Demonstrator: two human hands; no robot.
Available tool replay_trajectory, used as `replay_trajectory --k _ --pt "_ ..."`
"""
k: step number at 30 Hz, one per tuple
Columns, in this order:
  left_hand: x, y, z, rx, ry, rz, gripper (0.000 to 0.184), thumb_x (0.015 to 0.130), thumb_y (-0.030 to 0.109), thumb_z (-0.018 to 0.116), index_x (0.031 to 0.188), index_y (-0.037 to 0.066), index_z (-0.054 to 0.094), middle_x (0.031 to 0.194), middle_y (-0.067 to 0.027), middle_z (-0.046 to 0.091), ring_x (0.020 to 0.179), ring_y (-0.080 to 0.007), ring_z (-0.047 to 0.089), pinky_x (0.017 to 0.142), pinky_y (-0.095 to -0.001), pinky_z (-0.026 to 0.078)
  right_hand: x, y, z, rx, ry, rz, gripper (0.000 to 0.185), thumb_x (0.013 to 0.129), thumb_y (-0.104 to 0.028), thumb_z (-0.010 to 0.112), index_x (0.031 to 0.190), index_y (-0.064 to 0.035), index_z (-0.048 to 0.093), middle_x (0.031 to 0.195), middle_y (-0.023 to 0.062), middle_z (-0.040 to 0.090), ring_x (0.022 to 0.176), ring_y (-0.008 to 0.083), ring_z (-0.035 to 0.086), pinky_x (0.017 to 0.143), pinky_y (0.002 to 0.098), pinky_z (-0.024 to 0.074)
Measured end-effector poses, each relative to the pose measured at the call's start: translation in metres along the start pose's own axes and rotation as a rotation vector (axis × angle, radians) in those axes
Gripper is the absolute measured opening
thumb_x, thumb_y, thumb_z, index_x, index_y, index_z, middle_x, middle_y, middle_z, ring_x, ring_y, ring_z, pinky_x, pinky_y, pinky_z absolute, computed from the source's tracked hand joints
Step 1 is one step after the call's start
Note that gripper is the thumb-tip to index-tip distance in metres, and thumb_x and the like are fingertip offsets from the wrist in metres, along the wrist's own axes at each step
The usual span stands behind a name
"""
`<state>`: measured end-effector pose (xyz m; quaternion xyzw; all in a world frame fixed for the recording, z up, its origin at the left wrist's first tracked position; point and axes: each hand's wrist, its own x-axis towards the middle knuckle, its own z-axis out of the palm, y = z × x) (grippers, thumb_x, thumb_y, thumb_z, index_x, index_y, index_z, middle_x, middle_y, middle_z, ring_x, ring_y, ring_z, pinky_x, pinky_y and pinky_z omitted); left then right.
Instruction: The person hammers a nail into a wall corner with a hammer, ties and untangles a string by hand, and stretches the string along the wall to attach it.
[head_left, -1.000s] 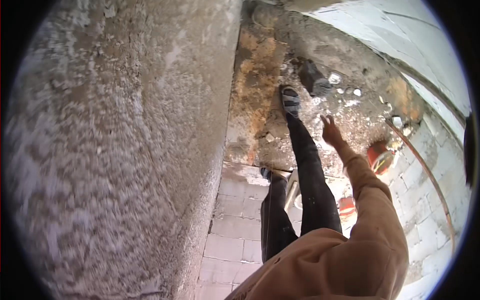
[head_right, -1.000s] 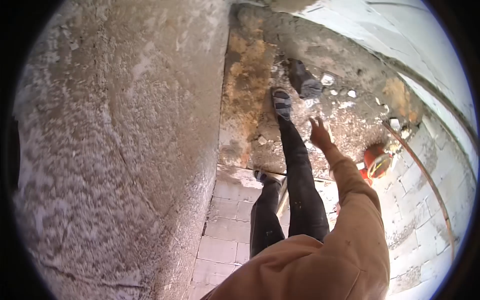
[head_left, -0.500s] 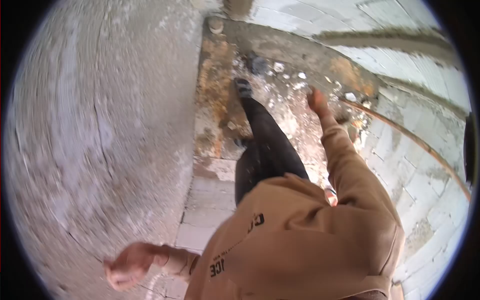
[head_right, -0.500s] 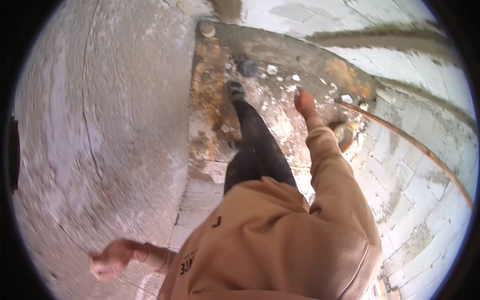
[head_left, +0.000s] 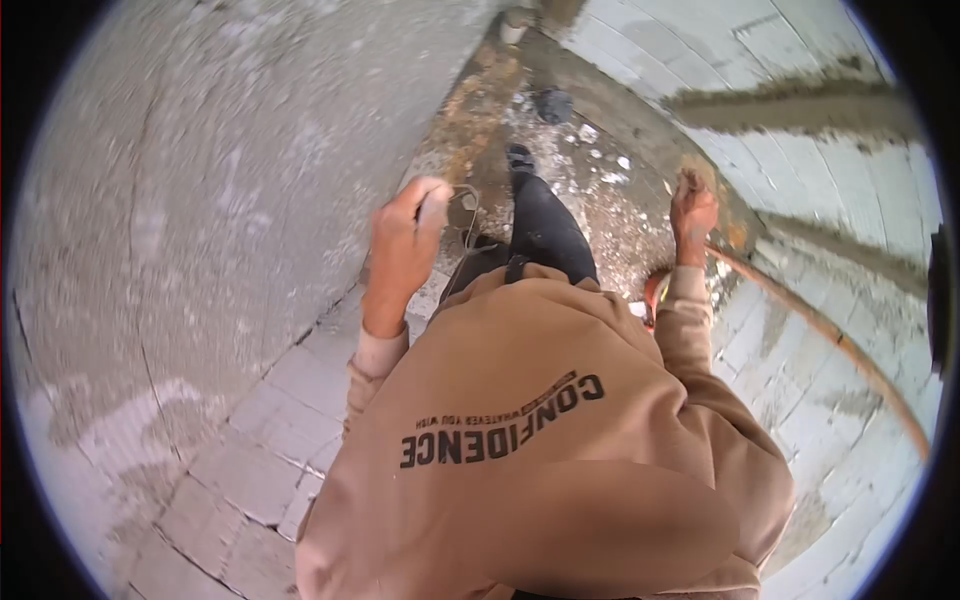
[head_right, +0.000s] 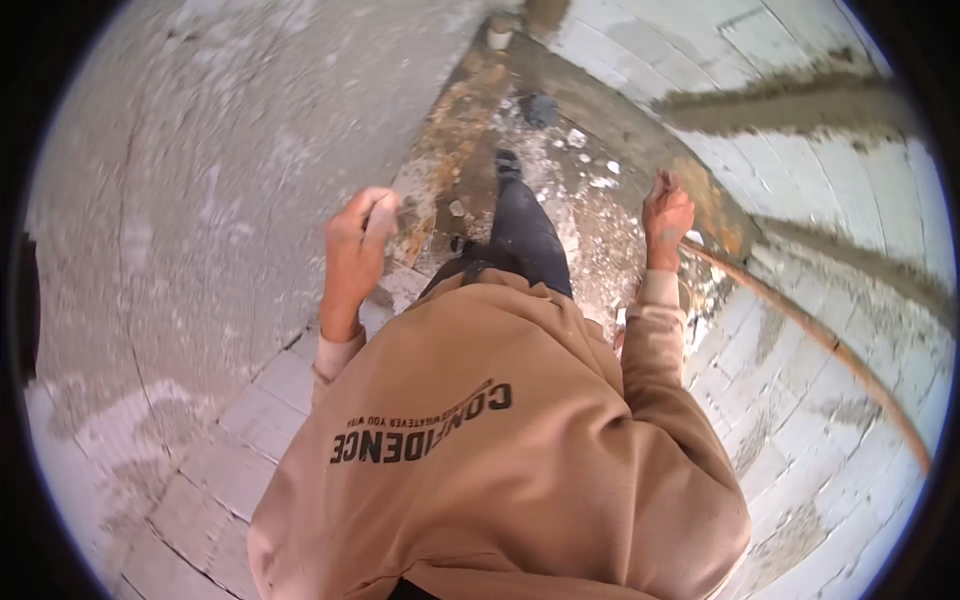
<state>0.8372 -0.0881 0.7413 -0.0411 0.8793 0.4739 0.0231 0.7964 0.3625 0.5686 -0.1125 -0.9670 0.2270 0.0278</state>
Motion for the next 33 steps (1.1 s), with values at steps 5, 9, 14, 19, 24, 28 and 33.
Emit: replay_trajectory --k 5,9,14,19,24,28,33 --pt "-0.003 0.005 -0.008 -0.023 -0.019 0.034 0.023 0.103 0.021 0.057 0.098 0.002 0.068 0.069 -0.0045 0.060 0.065 -0.0106 0.055 0.062 -0.0286 0.045 -0.016 -0.180 -0.026 0.825 -0.416 -0.259 0.049 0.092 -0.041 0.071 0.131 -0.0124 0.064 0.150 0.0174 0.050 0.140 0.0335 0.046 0.114 0.0487 0.0383" --pt "0.003 0.008 -0.010 -0.067 -0.071 0.090 0.022 0.102 0.021 0.057 0.098 0.002 0.068 0.069 -0.0025 0.056 0.066 -0.0091 0.051 0.061 -0.0275 0.043 -0.048 -0.290 -0.021 0.894 -0.572 -0.684 0.050 0.098 -0.045 0.065 0.128 -0.0059 0.064 0.137 0.0173 0.060 0.126 0.0294 0.057 0.105 0.0440 0.0464" --pt "0.002 -0.008 -0.039 0.037 0.062 0.021 0.019 0.098 0.019 0.058 0.096 0.002 0.068 0.070 -0.0158 0.061 0.059 -0.0235 0.056 0.060 -0.0358 0.045 -0.038 -0.281 0.001 1.065 -0.807 -0.356 0.030 0.103 -0.032 0.062 0.110 -0.0038 0.069 0.091 0.0020 0.063 0.077 0.0098 0.058 0.072 0.0294 0.0510" --pt "-0.007 -0.039 -0.050 -0.029 0.151 -0.082 0.019 0.098 0.018 0.059 0.096 0.002 0.069 0.070 -0.0146 0.063 0.060 -0.0232 0.056 0.061 -0.0353 0.046 -0.026 -0.282 -0.009 0.923 -0.583 -0.343 0.015 0.093 -0.017 0.075 0.097 -0.0028 0.073 0.088 -0.0011 0.063 0.070 0.0049 0.051 0.063 0.0235 0.0427" --pt "-0.013 -0.065 -0.049 -0.026 0.296 -0.155 0.024 0.100 0.024 0.059 0.100 0.002 0.070 0.079 -0.0068 0.067 0.073 -0.0146 0.062 0.066 -0.0300 0.048 -0.027 -0.310 -0.007 0.809 -0.459 -0.438 0.011 0.089 -0.013 0.078 0.094 -0.0036 0.074 0.081 -0.0010 0.059 0.066 0.0062 0.049 0.061 0.0248 0.0412" --pt "-0.013 -0.052 -0.031 -0.306 0.089 -0.356 0.031 0.101 0.027 0.059 0.114 0.000 0.069 0.104 -0.0138 0.071 0.092 -0.0210 0.067 0.079 -0.0365 0.052 -0.038 -0.349 -0.005 0.774 -0.460 -0.708 0.012 0.085 -0.012 0.078 0.091 -0.0030 0.073 0.076 0.0047 0.057 0.064 0.0144 0.052 0.059 0.0300 0.0428" --pt "-0.002 -0.050 -0.005 -1.271 0.094 -0.507 0.035 0.102 0.026 0.062 0.127 0.002 0.062 0.121 -0.0115 0.068 0.111 -0.0211 0.065 0.092 -0.0363 0.054 -0.044 -0.357 0.004 0.677 -0.488 -0.838 0.012 0.082 -0.010 0.078 0.088 -0.0022 0.072 0.074 0.0080 0.057 0.063 0.0206 0.054 0.058 0.0338 0.0438"
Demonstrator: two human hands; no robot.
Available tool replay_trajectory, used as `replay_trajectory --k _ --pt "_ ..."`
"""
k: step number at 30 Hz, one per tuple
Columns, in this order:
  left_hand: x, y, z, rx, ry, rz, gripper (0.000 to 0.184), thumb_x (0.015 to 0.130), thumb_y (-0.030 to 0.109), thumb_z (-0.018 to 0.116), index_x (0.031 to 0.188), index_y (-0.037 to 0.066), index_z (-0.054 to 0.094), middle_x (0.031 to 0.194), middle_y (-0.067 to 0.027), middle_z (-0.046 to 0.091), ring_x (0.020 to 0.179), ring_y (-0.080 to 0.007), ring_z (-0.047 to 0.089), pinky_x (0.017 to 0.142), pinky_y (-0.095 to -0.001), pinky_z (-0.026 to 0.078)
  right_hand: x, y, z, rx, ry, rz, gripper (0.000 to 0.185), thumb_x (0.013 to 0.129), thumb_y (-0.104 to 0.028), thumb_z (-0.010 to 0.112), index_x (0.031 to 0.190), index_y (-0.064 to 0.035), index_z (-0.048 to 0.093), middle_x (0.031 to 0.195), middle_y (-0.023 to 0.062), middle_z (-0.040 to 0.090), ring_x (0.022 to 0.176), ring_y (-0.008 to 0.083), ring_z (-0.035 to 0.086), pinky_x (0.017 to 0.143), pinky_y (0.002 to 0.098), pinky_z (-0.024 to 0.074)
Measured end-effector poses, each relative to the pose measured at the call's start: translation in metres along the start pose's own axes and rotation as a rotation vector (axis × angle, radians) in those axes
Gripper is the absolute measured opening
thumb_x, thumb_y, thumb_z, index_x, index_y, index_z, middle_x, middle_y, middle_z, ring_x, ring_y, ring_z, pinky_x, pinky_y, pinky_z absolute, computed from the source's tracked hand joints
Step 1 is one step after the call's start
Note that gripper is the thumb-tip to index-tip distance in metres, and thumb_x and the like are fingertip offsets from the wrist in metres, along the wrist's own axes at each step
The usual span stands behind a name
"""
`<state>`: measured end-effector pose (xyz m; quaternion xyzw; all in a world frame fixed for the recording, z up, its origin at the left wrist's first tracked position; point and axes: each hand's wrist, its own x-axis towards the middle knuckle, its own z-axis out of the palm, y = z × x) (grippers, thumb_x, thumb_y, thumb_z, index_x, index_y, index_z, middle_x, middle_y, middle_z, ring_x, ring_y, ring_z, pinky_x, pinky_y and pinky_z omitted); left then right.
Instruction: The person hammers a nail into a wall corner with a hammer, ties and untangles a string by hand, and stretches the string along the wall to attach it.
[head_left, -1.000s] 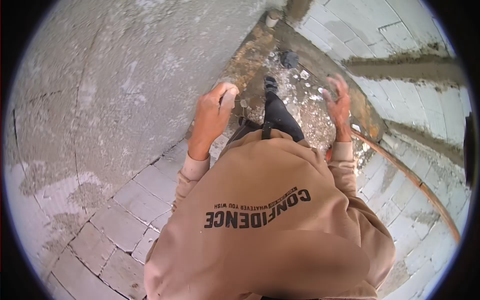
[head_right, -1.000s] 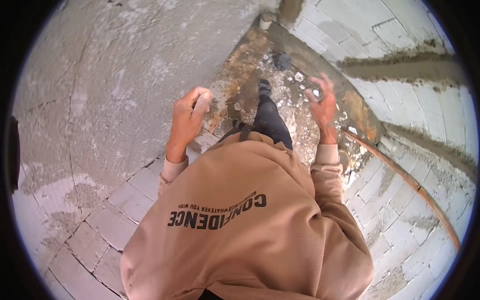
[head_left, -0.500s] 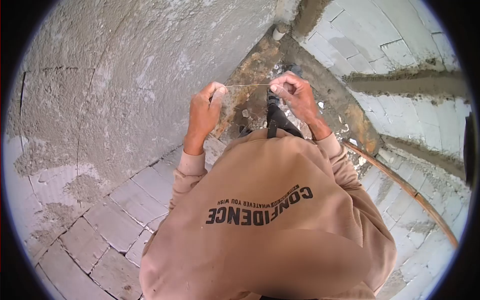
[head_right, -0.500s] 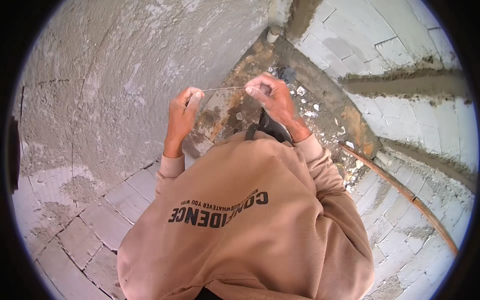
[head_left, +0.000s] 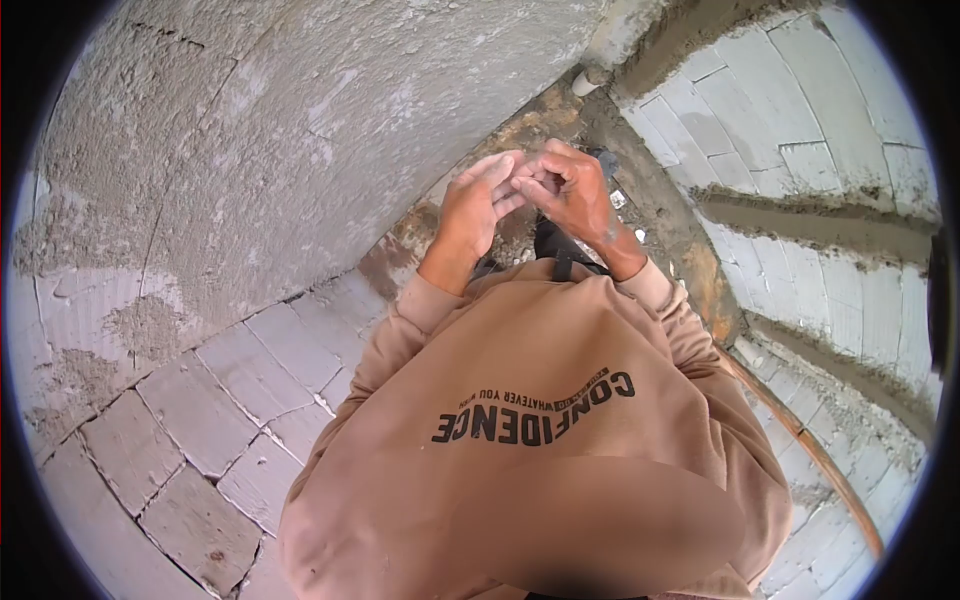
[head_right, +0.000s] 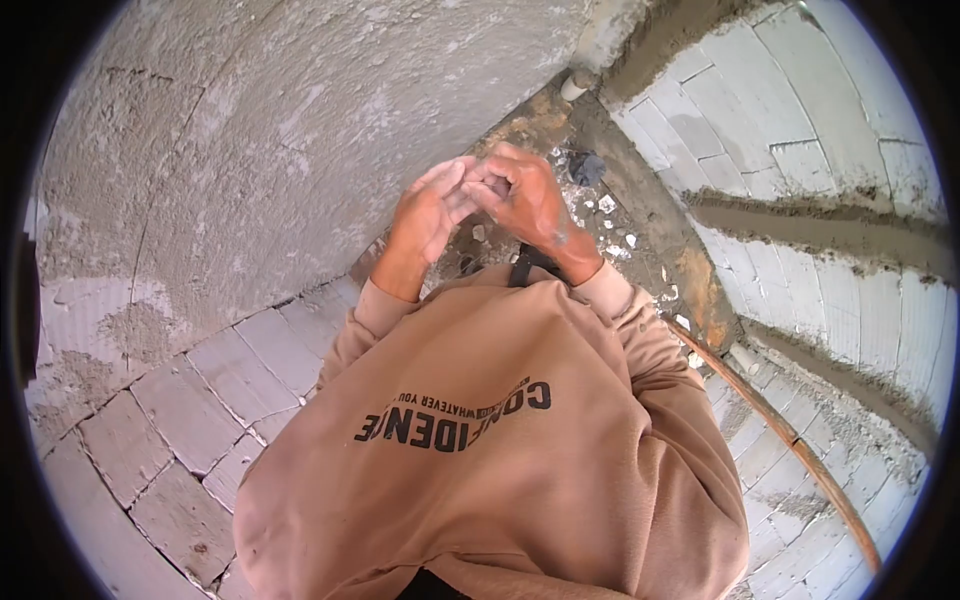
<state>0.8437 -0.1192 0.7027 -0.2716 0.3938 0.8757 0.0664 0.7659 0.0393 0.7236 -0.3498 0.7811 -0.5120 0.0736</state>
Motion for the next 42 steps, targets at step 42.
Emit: replay_trajectory --k 42 --pt "0.004 0.026 0.014 0.069 -0.261 0.032 0.016 0.100 0.020 0.059 0.102 0.005 0.065 0.079 0.0030 0.056 0.072 -0.0096 0.049 0.069 -0.0246 0.043 -0.023 0.002 -0.021 0.220 0.075 0.075 0.012 0.088 -0.014 0.077 0.094 -0.0032 0.075 0.101 0.0073 0.064 0.087 0.0182 0.062 0.079 0.0305 0.0497"
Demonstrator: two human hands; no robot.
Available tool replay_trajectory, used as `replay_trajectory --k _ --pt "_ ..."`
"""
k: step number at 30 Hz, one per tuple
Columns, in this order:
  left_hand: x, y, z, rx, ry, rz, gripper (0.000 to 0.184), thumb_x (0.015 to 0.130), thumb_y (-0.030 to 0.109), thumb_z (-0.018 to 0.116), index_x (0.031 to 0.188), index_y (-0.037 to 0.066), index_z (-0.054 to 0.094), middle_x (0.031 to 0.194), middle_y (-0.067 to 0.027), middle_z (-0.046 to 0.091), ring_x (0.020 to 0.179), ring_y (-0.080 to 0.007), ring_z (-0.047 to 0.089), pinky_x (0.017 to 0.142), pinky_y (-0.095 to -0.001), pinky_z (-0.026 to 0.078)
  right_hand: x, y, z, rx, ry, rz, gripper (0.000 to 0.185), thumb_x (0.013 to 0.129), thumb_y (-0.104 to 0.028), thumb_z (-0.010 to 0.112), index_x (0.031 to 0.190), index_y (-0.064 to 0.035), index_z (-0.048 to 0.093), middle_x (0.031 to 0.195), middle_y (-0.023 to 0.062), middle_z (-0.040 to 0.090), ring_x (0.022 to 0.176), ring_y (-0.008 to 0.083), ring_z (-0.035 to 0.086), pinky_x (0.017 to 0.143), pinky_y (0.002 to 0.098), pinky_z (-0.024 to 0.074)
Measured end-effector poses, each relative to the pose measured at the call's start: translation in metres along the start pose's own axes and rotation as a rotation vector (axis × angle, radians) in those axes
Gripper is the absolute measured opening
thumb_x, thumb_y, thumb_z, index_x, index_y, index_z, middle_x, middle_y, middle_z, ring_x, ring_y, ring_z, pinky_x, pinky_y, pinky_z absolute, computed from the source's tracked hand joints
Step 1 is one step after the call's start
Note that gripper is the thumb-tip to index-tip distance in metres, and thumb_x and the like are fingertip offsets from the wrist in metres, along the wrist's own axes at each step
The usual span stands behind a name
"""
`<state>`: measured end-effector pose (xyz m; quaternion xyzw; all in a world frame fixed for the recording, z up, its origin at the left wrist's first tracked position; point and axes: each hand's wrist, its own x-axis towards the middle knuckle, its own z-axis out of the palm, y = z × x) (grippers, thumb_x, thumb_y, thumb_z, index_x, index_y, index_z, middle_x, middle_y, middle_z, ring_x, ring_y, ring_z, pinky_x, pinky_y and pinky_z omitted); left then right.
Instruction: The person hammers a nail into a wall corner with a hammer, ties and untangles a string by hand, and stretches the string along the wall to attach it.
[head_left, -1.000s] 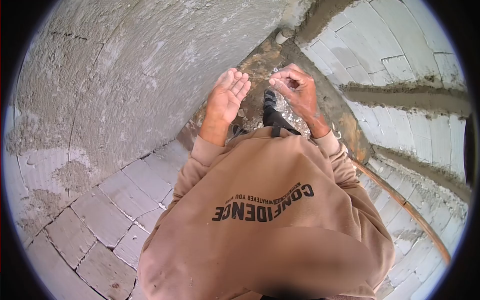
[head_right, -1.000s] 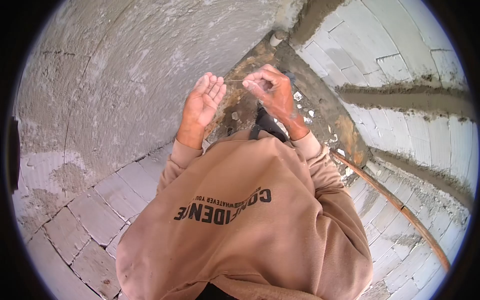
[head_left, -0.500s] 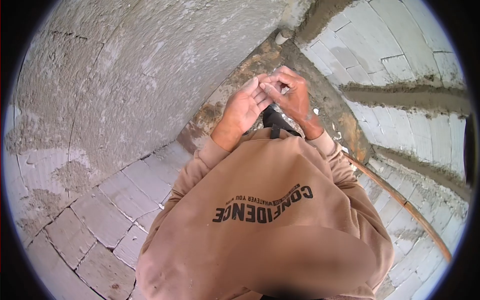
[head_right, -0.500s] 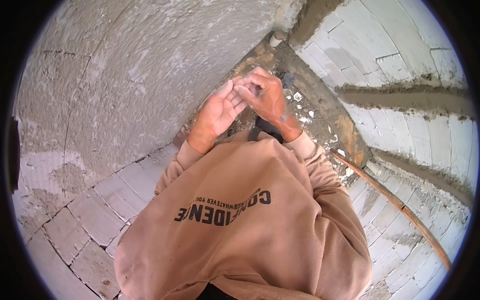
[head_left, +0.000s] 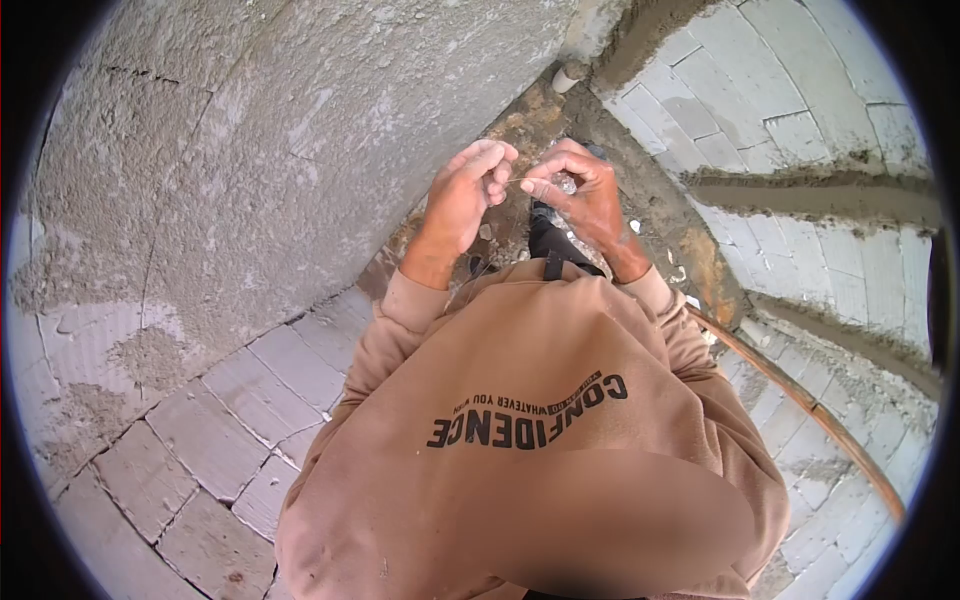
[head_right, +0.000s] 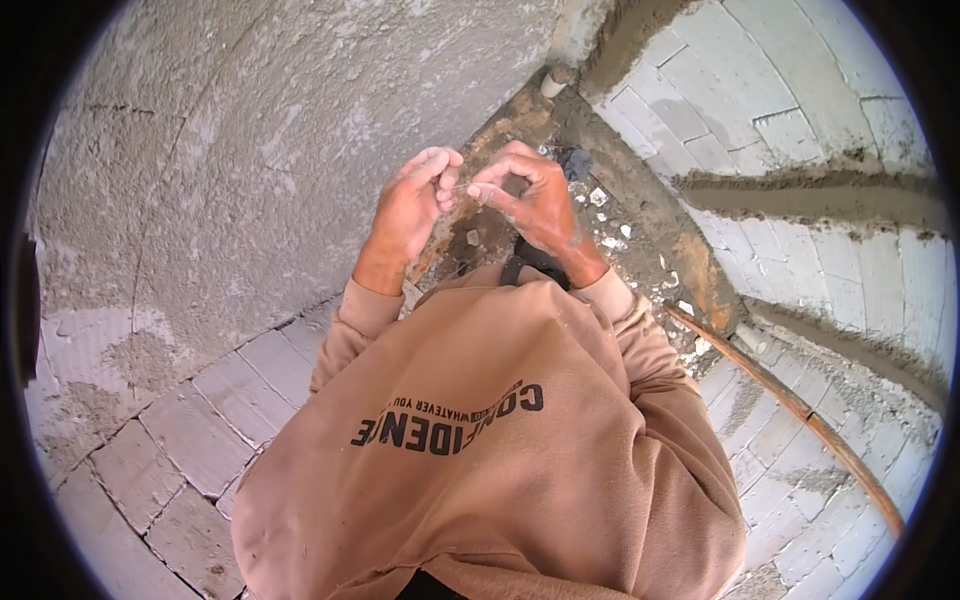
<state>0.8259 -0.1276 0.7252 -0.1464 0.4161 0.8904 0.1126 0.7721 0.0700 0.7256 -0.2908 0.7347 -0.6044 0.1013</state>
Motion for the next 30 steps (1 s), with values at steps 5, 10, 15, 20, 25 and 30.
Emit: replay_trajectory --k 5,10,15,20,25,30 --pt "-0.014 0.034 0.006 0.591 -0.174 0.123 0.017 0.091 0.014 0.057 0.086 0.002 0.069 0.068 0.0017 0.053 0.066 -0.0111 0.049 0.065 -0.0270 0.040 0.008 -0.004 0.009 0.161 -0.061 -0.055 0.012 0.091 -0.013 0.075 0.095 -0.0032 0.070 0.115 0.0078 0.061 0.097 0.0158 0.062 0.086 0.0283 0.0484" --pt "-0.025 0.052 0.008 1.225 -0.184 0.443 0.017 0.088 0.013 0.060 0.087 0.002 0.072 0.068 -0.0069 0.057 0.064 -0.0161 0.054 0.060 -0.0322 0.041 0.010 -0.004 0.009 0.336 -0.140 0.194 0.013 0.094 -0.012 0.071 0.098 -0.0024 0.065 0.107 0.0047 0.061 0.095 0.0123 0.061 0.083 0.0272 0.0492" --pt "-0.030 0.044 0.018 1.394 0.063 0.616 0.013 0.087 0.012 0.067 0.090 0.002 0.075 0.075 -0.0112 0.062 0.065 -0.0212 0.058 0.061 -0.0344 0.045 0.014 -0.012 0.007 0.111 -0.066 0.086 0.010 0.094 -0.009 0.069 0.099 -0.0009 0.066 0.098 0.0040 0.062 0.091 0.0134 0.061 0.079 0.0292 0.0505" --pt "-0.022 0.025 0.017 1.097 0.197 0.567 0.011 0.089 0.012 0.071 0.093 0.002 0.075 0.076 -0.0086 0.062 0.068 -0.0184 0.059 0.063 -0.0336 0.047 0.017 -0.007 0.009 -0.007 -0.005 -0.127 0.010 0.089 -0.008 0.075 0.097 -0.0020 0.072 0.101 0.0094 0.066 0.092 0.0211 0.065 0.082 0.0326 0.0517" --pt "-0.021 0.015 0.014 1.100 0.222 0.677 0.011 0.091 0.012 0.072 0.097 0.004 0.075 0.094 -0.0082 0.061 0.077 -0.0165 0.059 0.067 -0.0308 0.047 0.014 -0.018 0.008 -0.091 0.010 -0.171 0.010 0.087 -0.005 0.076 0.096 -0.0014 0.071 0.105 0.0097 0.067 0.099 0.0220 0.065 0.087 0.0351 0.0509" --pt "-0.025 0.022 0.019 1.336 0.216 0.761 0.009 0.091 0.013 0.070 0.096 0.006 0.072 0.108 -0.0130 0.059 0.082 -0.0236 0.061 0.069 -0.0335 0.049 0.017 -0.021 0.014 -0.113 0.051 -0.302 0.011 0.087 -0.002 0.072 0.097 -0.0016 0.068 0.104 0.0114 0.067 0.094 0.0287 0.066 0.083 0.0372 0.0533"
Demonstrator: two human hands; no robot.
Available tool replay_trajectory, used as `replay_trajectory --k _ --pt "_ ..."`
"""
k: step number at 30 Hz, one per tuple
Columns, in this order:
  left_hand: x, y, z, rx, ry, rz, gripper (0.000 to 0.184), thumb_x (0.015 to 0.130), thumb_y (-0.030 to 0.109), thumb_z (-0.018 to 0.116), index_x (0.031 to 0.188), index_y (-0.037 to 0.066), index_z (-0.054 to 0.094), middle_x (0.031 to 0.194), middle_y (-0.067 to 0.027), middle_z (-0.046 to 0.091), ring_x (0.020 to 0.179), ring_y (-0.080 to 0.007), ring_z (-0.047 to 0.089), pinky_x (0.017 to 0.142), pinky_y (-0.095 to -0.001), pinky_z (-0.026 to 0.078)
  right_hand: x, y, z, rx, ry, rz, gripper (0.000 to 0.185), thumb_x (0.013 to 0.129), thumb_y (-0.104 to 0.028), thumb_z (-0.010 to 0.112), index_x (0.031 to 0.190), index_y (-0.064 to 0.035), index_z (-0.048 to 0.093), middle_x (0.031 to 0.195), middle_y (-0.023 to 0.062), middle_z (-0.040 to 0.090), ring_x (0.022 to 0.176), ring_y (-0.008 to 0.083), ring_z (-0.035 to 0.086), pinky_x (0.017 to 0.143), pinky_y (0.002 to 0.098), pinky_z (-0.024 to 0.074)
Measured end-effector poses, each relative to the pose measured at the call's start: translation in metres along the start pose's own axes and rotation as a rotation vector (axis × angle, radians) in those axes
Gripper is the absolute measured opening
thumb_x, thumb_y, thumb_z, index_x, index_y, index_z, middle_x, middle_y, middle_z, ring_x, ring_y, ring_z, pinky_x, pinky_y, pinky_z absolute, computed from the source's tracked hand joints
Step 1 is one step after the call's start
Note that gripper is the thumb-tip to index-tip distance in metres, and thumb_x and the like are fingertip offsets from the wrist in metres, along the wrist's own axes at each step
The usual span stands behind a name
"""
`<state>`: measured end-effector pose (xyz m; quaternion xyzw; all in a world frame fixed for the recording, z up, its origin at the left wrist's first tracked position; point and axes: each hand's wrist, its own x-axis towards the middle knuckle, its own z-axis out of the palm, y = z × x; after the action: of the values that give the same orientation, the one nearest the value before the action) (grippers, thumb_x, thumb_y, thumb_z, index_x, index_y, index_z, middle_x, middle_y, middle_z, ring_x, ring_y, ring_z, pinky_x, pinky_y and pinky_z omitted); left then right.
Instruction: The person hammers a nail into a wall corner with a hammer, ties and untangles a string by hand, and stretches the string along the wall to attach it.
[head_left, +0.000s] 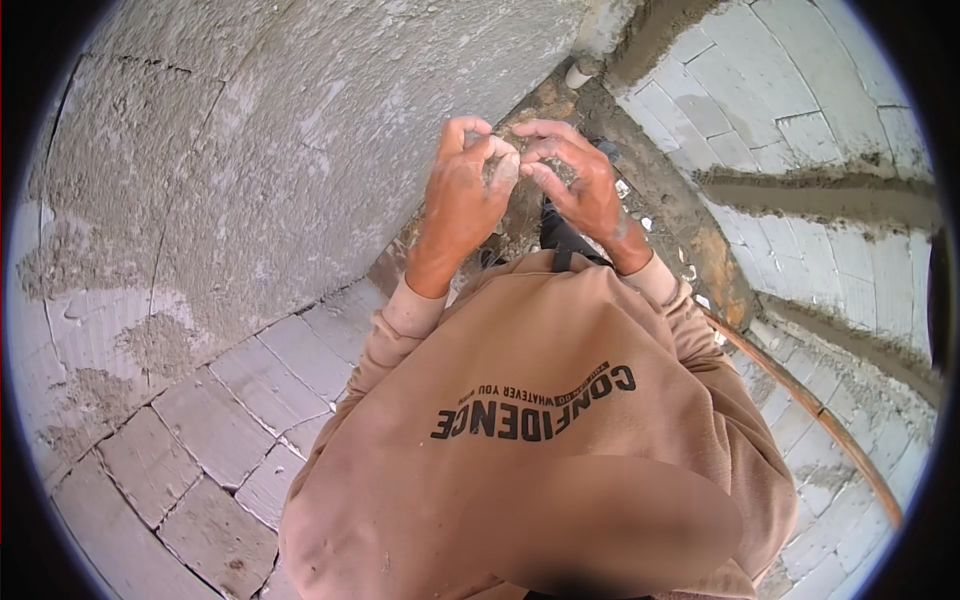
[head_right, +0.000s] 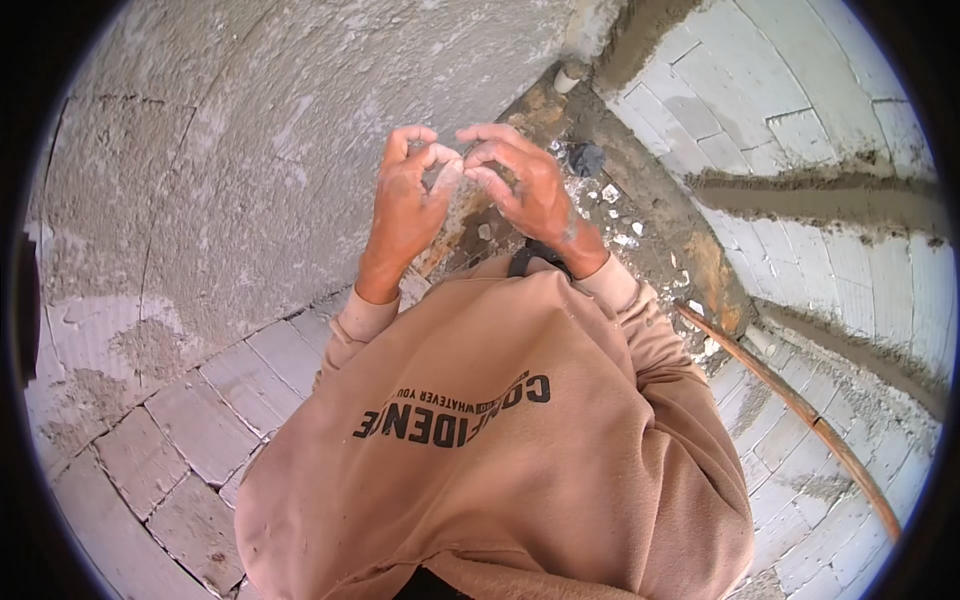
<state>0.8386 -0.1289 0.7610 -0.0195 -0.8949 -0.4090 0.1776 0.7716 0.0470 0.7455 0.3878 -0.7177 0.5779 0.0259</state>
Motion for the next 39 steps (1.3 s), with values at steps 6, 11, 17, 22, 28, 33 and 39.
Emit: replay_trajectory --k 6,11,17,22,28,33,39 --pt "-0.002 0.003 0.000 -0.060 -0.018 0.019 0.008 0.092 0.012 0.067 0.095 0.004 0.068 0.104 -0.0131 0.060 0.083 -0.0285 0.061 0.068 -0.0361 0.049 -0.009 0.009 0.004 0.104 -0.052 0.102 0.009 0.093 -0.005 0.066 0.099 -0.0004 0.063 0.096 0.0107 0.064 0.085 0.0238 0.064 0.075 0.0348 0.0510" --pt "-0.006 -0.002 0.008 -0.147 -0.021 0.046 0.009 0.095 0.010 0.063 0.097 0.001 0.064 0.097 -0.0131 0.061 0.082 -0.0297 0.062 0.069 -0.0376 0.049 -0.015 0.003 0.005 0.248 -0.040 0.390 0.012 0.097 -0.011 0.068 0.100 -0.0012 0.063 0.089 0.0045 0.063 0.082 0.0116 0.060 0.072 0.0292 0.0492" --pt "-0.012 0.001 0.010 -0.163 -0.023 0.041 0.010 0.096 0.008 0.062 0.101 0.000 0.062 0.093 -0.0162 0.063 0.081 -0.0328 0.062 0.071 -0.0392 0.049 -0.016 -0.001 0.006 0.585 0.002 0.521 0.016 0.096 -0.012 0.071 0.104 -0.0007 0.063 0.092 0.0031 0.066 0.080 0.0079 0.062 0.072 0.0243 0.0528" --pt "-0.015 0.001 0.010 -0.150 0.005 0.096 0.008 0.096 0.006 0.061 0.101 -0.001 0.063 0.094 -0.0174 0.065 0.083 -0.0366 0.063 0.073 -0.0411 0.050 -0.017 0.000 0.004 0.581 0.057 0.569 0.016 0.093 -0.008 0.074 0.102 -0.0005 0.064 0.088 0.0025 0.067 0.079 0.0074 0.064 0.072 0.0238 0.0550" --pt "-0.016 0.004 0.011 -0.104 0.046 0.123 0.008 0.094 0.006 0.064 0.099 -0.001 0.065 0.090 -0.0168 0.067 0.080 -0.0355 0.065 0.071 -0.0402 0.050 -0.019 -0.003 0.007 0.451 0.057 0.529 0.013 0.094 -0.009 0.073 0.102 -0.0009 0.066 0.087 0.0013 0.067 0.079 0.0070 0.063 0.072 0.0235 0.0538" --pt "-0.021 0.005 0.017 -0.119 0.092 -0.028 0.011 0.092 0.008 0.069 0.101 0.000 0.069 0.087 -0.0129 0.070 0.071 -0.0253 0.066 0.065 -0.0348 0.051 -0.023 0.001 0.009 0.418 0.019 0.526 0.012 0.099 -0.014 0.067 0.103 -0.0021 0.066 0.088 -0.0003 0.066 0.080 0.0068 0.060 0.072 0.0244 0.0506" --pt "-0.022 0.002 0.019 -0.168 0.162 -0.014 0.009 0.090 0.007 0.072 0.099 0.002 0.072 0.088 -0.0109 0.073 0.068 -0.0190 0.066 0.062 -0.0311 0.051 -0.023 0.002 0.009 0.772 -0.022 0.686 0.013 0.099 -0.016 0.067 0.104 -0.0047 0.065 0.087 -0.0016 0.064 0.078 0.0072 0.059 0.073 0.0244 0.0495"
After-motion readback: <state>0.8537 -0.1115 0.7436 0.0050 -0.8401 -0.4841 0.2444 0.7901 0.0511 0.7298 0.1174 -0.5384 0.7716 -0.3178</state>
